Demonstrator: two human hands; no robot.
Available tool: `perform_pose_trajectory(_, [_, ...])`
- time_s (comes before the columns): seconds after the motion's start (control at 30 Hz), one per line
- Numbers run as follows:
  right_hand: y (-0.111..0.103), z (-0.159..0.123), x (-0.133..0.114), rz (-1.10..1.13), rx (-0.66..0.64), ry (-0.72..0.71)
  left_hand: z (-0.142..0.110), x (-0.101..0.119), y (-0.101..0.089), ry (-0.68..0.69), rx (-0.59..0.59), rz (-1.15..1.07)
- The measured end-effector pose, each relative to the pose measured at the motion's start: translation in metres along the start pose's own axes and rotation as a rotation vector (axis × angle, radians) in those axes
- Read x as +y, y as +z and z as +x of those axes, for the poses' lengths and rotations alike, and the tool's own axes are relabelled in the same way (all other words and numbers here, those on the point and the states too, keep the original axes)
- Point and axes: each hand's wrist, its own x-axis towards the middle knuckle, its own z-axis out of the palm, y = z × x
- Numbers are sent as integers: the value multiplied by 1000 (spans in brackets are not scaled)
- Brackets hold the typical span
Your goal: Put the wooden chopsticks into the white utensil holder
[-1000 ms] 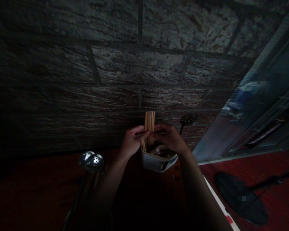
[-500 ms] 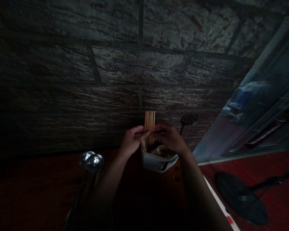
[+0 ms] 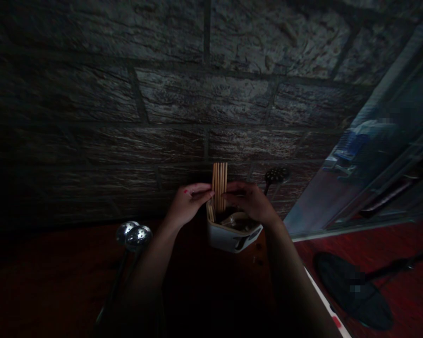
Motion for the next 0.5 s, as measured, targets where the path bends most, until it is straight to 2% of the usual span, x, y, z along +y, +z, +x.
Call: perform_pose_trajectory(0.5, [1,0,-1,40,-1,52,0,-1,3,30,31,73])
